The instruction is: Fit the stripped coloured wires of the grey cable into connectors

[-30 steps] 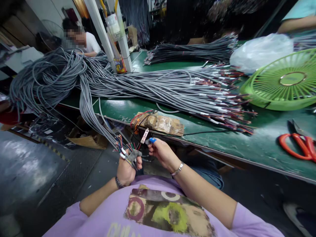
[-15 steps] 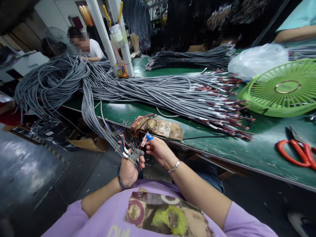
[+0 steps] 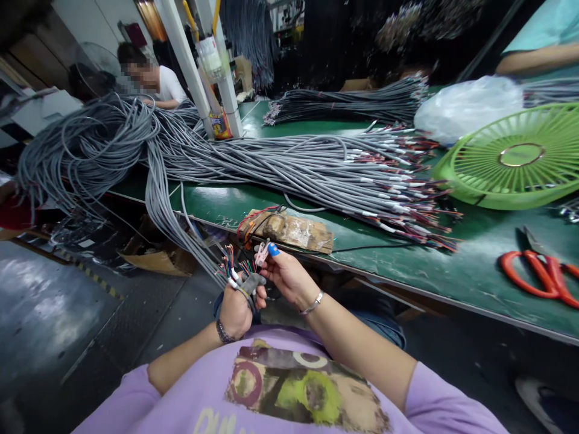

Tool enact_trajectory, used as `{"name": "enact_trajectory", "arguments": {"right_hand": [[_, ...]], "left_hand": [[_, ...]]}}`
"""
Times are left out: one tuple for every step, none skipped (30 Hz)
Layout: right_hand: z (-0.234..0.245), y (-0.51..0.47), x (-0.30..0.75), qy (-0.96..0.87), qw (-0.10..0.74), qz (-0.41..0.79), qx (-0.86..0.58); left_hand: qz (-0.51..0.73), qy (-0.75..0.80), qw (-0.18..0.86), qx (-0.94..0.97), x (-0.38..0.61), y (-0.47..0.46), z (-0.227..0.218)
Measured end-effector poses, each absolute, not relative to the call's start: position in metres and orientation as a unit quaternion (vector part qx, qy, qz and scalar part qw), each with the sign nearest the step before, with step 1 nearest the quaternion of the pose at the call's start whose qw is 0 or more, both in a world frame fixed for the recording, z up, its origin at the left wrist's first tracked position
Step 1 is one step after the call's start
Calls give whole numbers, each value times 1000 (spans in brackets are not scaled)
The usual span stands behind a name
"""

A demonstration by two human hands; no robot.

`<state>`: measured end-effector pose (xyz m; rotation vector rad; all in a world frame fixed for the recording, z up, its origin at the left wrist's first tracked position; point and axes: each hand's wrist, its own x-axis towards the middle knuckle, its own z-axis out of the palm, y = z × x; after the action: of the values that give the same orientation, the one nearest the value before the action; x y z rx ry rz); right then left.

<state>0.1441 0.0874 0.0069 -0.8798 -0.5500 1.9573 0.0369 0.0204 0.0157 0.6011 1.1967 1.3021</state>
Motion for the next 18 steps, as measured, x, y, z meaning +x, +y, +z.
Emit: {"name": "enact_trajectory", "arguments": {"right_hand": [[6, 86, 144, -224, 443, 794, -352], [6, 85, 144, -225, 437, 797, -351], [6, 85, 145, -226, 431, 800, -351], [6, 84, 146, -226, 425, 802, -353], [6, 84, 147, -225, 420, 803, -358], [7, 85, 147, -223, 416, 804, -361], [9, 86, 148, -221, 412, 806, -362], [10, 87, 149, -220, 408, 809, -361], [12, 88, 149, -221, 404, 812, -359], [13, 89, 149, -224, 402, 813, -356], [14, 90, 149, -229, 403, 812, -355], [14, 91, 149, -235, 404, 810, -354], [14, 91, 148, -241, 407, 807, -354], [12, 91, 148, -251, 411, 800, -357], [9, 91, 147, -265, 423, 786, -364], [6, 91, 147, -285, 441, 763, -377], [3, 90, 146, -310, 463, 731, -394], [0, 90, 145, -337, 486, 694, -410]], "left_hand": [[561, 512, 596, 259, 36, 20, 16], [563, 508, 598, 260, 36, 18, 16], [566, 504, 599, 260, 35, 17, 16], [568, 500, 599, 262, 34, 16, 15], [570, 497, 599, 262, 33, 14, 15], [571, 495, 599, 263, 32, 13, 15], [572, 494, 600, 263, 31, 12, 15], [571, 494, 600, 264, 30, 11, 14], [570, 494, 601, 264, 29, 10, 14], [571, 493, 601, 263, 28, 10, 13], [575, 491, 600, 261, 28, 10, 13], [580, 488, 600, 257, 28, 10, 13], [587, 482, 598, 254, 27, 10, 13], [595, 477, 596, 251, 27, 11, 13], [601, 474, 594, 249, 28, 12, 14], [605, 472, 592, 248, 28, 14, 15], [607, 471, 589, 249, 28, 15, 15], [609, 472, 587, 250, 29, 17, 16]]}}
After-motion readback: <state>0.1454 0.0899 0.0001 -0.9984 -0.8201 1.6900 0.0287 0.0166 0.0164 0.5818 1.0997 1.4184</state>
